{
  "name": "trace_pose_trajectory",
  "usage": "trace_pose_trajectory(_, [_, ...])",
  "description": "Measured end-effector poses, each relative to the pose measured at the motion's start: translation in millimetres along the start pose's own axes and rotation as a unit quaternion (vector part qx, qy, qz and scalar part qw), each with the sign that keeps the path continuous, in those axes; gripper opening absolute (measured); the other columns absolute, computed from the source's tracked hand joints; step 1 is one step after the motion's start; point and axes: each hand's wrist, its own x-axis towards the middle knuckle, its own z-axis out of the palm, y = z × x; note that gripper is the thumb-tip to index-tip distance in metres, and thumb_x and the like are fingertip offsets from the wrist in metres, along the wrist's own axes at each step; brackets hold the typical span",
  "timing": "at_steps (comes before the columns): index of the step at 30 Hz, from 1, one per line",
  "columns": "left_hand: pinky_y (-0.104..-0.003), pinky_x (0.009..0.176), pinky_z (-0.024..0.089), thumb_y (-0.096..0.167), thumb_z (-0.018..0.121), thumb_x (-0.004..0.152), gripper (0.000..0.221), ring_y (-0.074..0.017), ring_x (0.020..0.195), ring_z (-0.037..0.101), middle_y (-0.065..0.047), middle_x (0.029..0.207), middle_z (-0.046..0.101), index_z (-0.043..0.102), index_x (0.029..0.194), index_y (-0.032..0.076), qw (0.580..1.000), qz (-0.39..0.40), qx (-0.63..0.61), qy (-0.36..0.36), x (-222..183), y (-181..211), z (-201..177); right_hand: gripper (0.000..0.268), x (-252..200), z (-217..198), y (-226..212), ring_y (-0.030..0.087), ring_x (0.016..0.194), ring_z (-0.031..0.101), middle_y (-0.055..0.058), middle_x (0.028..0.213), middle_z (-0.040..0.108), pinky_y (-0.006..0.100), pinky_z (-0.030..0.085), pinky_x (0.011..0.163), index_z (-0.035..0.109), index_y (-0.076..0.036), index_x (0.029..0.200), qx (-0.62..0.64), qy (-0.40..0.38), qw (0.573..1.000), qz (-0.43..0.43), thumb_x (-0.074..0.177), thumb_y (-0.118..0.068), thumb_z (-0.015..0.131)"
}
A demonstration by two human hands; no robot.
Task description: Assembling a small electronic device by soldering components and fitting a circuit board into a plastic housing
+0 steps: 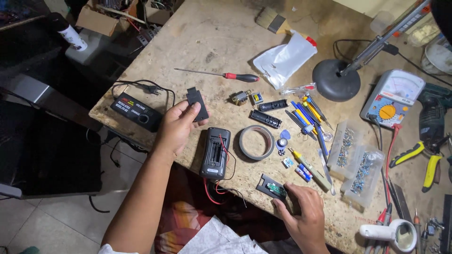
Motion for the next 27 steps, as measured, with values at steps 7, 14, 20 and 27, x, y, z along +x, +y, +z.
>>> trace_pose_trajectory(7, [-0.032, 0.085, 0.069, -0.001, 0.067, 0.092, 0.042, -0.0225, 0.099, 0.077, -0.014, 0.103, 0.072, 0.054, 0.132, 0.000, 0.972, 0.043, 0.223, 0.057, 0, 3, 12, 0.053, 1, -6, -8, 0.024, 0.110, 0.065, 0.007, 0.117, 0.073, 0.041, 0.048, 0.101, 0.068, -0.009, 0.124, 0.002, 0.019, 1.000, -0.024, 0.079, -0.032, 0.085])
trace_pose_trajectory(14, [-0.035, 0.082, 0.059, 0.021, 0.062, 0.099, 0.023, -0.0252, 0.102, 0.076, -0.012, 0.112, 0.079, 0.071, 0.115, 0.007, 0.880, 0.179, 0.430, 0.094, 19, -38, -9, 0.028, -32, -21, 21, 0.032, 0.111, 0.065, 0.016, 0.116, 0.071, 0.045, 0.045, 0.100, 0.067, -0.005, 0.098, -0.125, 0.096, 0.987, -0.030, 0.086, -0.026, 0.080])
trace_pose_trajectory(20, [-0.046, 0.078, 0.053, 0.017, 0.069, 0.097, 0.024, -0.0336, 0.085, 0.067, -0.014, 0.097, 0.069, 0.076, 0.116, 0.004, 0.783, 0.269, 0.550, 0.107, 20, -46, -12, 0.028, -43, -33, 49, 0.034, 0.110, 0.065, 0.015, 0.118, 0.067, 0.050, 0.047, 0.096, 0.067, -0.006, 0.094, -0.212, 0.073, 0.974, -0.028, 0.090, -0.031, 0.078])
trace_pose_trajectory(27, [-0.045, 0.075, 0.051, 0.008, 0.072, 0.094, 0.022, -0.0307, 0.088, 0.061, -0.009, 0.084, 0.068, 0.075, 0.114, 0.000, 0.748, 0.316, 0.576, 0.095, 10, -44, -5, 0.024, -39, -33, 44, 0.032, 0.102, 0.067, 0.016, 0.112, 0.070, 0.049, 0.044, 0.093, 0.059, -0.004, 0.103, -0.187, 0.071, 0.979, -0.037, 0.096, -0.024, 0.072])
